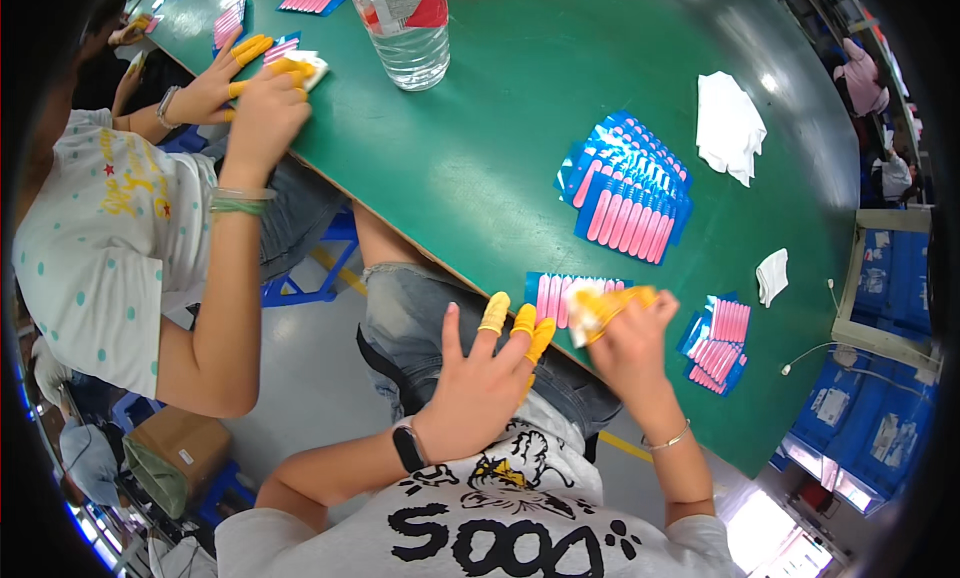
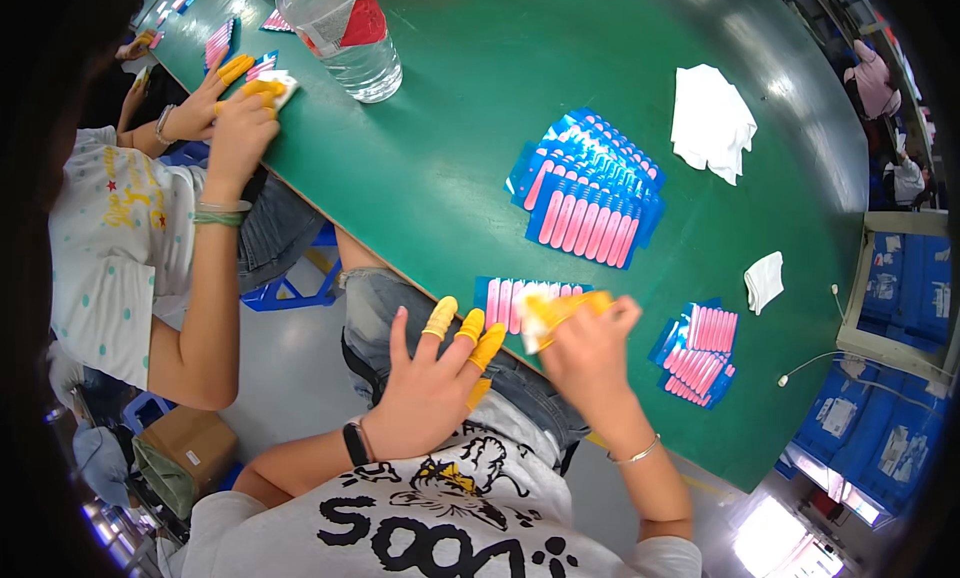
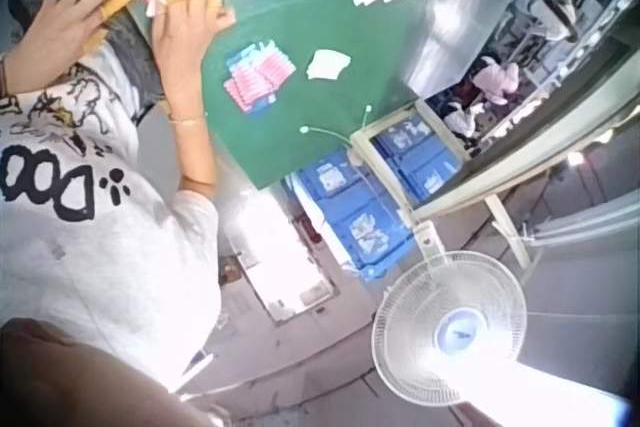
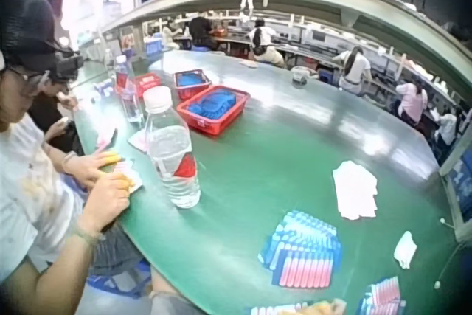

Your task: The person cleans small pink components with a white cloth and a liquid from a clear bottle.

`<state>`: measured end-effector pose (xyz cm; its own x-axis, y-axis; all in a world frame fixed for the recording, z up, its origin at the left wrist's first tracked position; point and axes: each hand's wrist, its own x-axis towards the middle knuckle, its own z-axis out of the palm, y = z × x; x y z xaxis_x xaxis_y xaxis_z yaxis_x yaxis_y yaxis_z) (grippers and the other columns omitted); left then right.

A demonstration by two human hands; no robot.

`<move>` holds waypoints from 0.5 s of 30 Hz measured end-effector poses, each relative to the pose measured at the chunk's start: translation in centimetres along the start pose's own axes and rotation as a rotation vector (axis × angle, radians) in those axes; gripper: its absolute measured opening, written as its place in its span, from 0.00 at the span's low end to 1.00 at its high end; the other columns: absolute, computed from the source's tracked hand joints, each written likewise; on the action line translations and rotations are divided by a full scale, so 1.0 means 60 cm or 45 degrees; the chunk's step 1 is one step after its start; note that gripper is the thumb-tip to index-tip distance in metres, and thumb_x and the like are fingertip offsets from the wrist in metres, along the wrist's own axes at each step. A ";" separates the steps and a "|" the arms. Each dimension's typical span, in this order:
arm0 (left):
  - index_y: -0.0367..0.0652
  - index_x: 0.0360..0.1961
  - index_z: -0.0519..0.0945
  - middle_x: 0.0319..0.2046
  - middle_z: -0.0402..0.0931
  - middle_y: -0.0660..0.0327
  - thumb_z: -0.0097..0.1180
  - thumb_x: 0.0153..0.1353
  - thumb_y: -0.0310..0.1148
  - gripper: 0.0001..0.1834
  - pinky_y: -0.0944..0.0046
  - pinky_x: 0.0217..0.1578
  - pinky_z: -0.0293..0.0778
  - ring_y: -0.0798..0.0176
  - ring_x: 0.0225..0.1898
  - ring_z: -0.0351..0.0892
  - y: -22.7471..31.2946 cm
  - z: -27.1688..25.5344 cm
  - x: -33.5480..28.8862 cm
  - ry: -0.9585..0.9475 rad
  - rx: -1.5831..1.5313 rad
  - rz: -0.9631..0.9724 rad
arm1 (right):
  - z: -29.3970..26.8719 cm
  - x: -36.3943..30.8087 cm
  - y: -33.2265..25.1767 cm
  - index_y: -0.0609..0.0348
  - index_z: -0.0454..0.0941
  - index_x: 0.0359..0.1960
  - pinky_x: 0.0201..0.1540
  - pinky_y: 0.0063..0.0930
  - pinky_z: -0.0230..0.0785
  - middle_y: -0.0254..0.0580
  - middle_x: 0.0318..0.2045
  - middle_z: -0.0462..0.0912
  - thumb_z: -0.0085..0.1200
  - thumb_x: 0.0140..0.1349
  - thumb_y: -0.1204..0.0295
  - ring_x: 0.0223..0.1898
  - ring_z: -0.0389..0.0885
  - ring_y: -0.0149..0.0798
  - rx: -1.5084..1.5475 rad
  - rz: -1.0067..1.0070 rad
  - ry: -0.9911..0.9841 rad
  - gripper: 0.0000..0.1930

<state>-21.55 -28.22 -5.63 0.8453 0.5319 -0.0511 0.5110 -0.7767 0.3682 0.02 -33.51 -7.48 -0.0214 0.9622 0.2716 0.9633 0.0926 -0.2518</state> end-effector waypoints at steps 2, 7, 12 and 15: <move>0.43 0.62 0.71 0.56 0.68 0.56 0.59 0.56 0.39 0.32 0.26 0.62 0.43 0.46 0.64 0.60 -0.010 0.002 -0.003 -0.028 0.060 0.053 | -0.011 0.010 0.031 0.53 0.78 0.26 0.48 0.49 0.55 0.36 0.28 0.74 0.66 0.42 0.72 0.34 0.71 0.41 -0.138 0.229 0.116 0.10; 0.46 0.64 0.70 0.56 0.68 0.56 0.57 0.57 0.38 0.32 0.25 0.61 0.44 0.46 0.64 0.60 0.009 0.009 -0.002 0.019 0.042 -0.043 | -0.017 -0.004 -0.020 0.53 0.83 0.37 0.51 0.46 0.55 0.39 0.31 0.76 0.60 0.47 0.79 0.37 0.73 0.44 0.074 -0.094 -0.223 0.13; 0.44 0.62 0.72 0.55 0.69 0.57 0.54 0.59 0.39 0.28 0.25 0.61 0.45 0.47 0.64 0.61 0.008 0.017 0.005 0.074 -0.063 0.014 | -0.031 0.038 0.001 0.57 0.79 0.31 0.50 0.51 0.57 0.38 0.32 0.77 0.61 0.44 0.76 0.36 0.73 0.44 0.038 0.174 0.103 0.10; 0.42 0.61 0.73 0.55 0.69 0.56 0.54 0.58 0.38 0.28 0.25 0.61 0.46 0.45 0.63 0.62 0.004 0.016 0.001 0.090 -0.050 0.020 | -0.012 0.011 -0.006 0.57 0.81 0.36 0.51 0.51 0.58 0.41 0.33 0.76 0.63 0.45 0.73 0.38 0.73 0.47 0.080 -0.146 -0.082 0.13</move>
<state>-21.23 -28.70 -6.45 0.8393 0.5433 0.0203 0.4901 -0.7722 0.4044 -0.14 -33.06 -6.55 -0.1493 0.9587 0.2419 0.9351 0.2164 -0.2806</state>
